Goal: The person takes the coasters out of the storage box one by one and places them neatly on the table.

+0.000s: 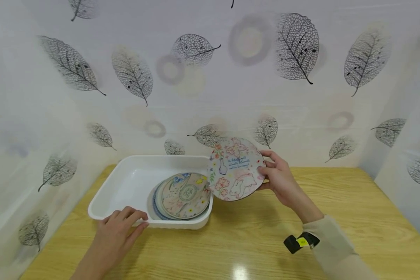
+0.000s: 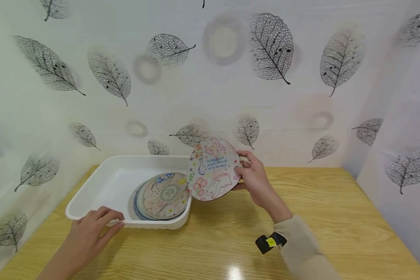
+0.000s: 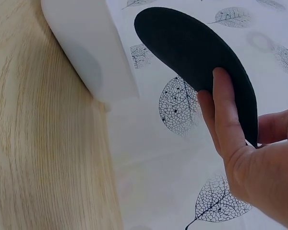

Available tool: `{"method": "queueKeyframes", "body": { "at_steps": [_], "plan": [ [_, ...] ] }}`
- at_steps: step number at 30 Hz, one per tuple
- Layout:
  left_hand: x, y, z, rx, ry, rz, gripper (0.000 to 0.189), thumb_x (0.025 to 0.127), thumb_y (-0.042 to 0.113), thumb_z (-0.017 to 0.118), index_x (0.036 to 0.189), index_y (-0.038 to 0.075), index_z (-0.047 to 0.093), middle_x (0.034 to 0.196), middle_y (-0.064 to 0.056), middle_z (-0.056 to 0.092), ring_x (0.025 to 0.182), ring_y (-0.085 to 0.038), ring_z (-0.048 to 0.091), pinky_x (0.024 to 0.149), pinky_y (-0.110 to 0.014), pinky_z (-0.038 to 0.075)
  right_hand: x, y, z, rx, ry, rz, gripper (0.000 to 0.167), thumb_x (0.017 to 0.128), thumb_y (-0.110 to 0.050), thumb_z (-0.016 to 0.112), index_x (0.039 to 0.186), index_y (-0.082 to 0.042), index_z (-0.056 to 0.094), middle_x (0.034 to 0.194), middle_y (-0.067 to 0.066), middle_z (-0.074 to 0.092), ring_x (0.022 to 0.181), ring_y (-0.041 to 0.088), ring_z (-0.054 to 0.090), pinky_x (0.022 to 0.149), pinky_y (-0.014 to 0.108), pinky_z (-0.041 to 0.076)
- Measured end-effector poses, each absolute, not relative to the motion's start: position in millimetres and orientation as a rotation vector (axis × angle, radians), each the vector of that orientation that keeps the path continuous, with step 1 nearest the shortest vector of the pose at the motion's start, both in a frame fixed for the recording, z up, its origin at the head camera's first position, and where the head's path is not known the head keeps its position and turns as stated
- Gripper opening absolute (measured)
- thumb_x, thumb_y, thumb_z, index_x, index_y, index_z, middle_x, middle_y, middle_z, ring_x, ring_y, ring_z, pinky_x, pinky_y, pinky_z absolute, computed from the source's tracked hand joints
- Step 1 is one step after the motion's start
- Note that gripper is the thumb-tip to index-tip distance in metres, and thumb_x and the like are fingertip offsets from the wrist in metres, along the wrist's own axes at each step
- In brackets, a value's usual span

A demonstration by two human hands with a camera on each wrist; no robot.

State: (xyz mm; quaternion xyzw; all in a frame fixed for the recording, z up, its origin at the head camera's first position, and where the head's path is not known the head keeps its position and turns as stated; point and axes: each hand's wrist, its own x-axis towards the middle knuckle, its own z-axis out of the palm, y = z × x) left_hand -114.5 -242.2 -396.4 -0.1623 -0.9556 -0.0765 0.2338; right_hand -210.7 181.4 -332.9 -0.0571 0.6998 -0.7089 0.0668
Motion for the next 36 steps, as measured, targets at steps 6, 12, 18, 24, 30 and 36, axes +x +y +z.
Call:
{"method": "queueKeyframes", "body": {
  "at_steps": [6, 12, 18, 24, 30, 36],
  "plan": [
    [-115, -242, -395, -0.466, -2.602, -0.208, 0.024, 0.082, 0.024, 0.085, 0.097, 0.032, 0.068, 0.095, 0.015, 0.063, 0.083, -0.016, 0.062, 0.066, -0.044, 0.048, -210, 188, -334, -0.16, 2.104, -2.162, 0.047, 0.107, -0.004, 0.043, 0.152, -0.008, 0.031, 0.111, 0.0, 0.064, 0.082, 0.014, 0.069, 0.066, 0.037, 0.063],
    [-115, -243, -396, -0.48, -2.574, -0.215, 0.025, 0.081, 0.023, 0.085, 0.097, 0.033, 0.068, 0.095, 0.015, 0.064, 0.082, -0.016, 0.063, 0.063, -0.041, 0.047, -212, 194, -336, -0.145, 2.079, -2.18, 0.047, 0.107, -0.006, 0.044, 0.152, -0.011, 0.032, 0.111, -0.002, 0.064, 0.084, 0.013, 0.07, 0.068, 0.037, 0.063],
    [-115, -242, -396, -0.475, -2.584, -0.223, 0.025, 0.081, 0.023, 0.085, 0.097, 0.032, 0.068, 0.095, 0.014, 0.064, 0.083, -0.016, 0.063, 0.064, -0.041, 0.046, -209, 202, -338, -0.123, 2.065, -2.193, 0.048, 0.107, -0.006, 0.045, 0.153, -0.012, 0.032, 0.11, -0.002, 0.064, 0.084, 0.012, 0.07, 0.068, 0.037, 0.063],
    [-114, -241, -395, -0.465, -2.601, -0.24, 0.025, 0.082, 0.022, 0.085, 0.097, 0.032, 0.068, 0.095, 0.014, 0.064, 0.085, -0.017, 0.063, 0.066, -0.043, 0.045, -207, 214, -342, -0.118, 2.075, -2.2, 0.047, 0.106, -0.005, 0.046, 0.151, -0.012, 0.033, 0.11, -0.002, 0.064, 0.085, 0.013, 0.071, 0.069, 0.038, 0.063],
    [-115, -242, -395, -0.467, -2.598, -0.237, 0.024, 0.082, 0.023, 0.085, 0.097, 0.032, 0.069, 0.095, 0.015, 0.064, 0.084, -0.016, 0.062, 0.065, -0.042, 0.046, -207, 227, -347, -0.113, 2.079, -2.208, 0.048, 0.107, -0.007, 0.048, 0.151, -0.013, 0.031, 0.108, -0.003, 0.064, 0.083, 0.013, 0.071, 0.07, 0.038, 0.063],
    [-114, -242, -395, -0.478, -2.578, -0.231, 0.024, 0.081, 0.023, 0.085, 0.097, 0.032, 0.069, 0.095, 0.015, 0.063, 0.083, -0.015, 0.062, 0.065, -0.041, 0.046, -207, 235, -350, -0.112, 2.07, -2.225, 0.049, 0.107, -0.008, 0.048, 0.152, -0.012, 0.029, 0.107, -0.003, 0.065, 0.082, 0.012, 0.071, 0.07, 0.037, 0.064]
  ]
}}
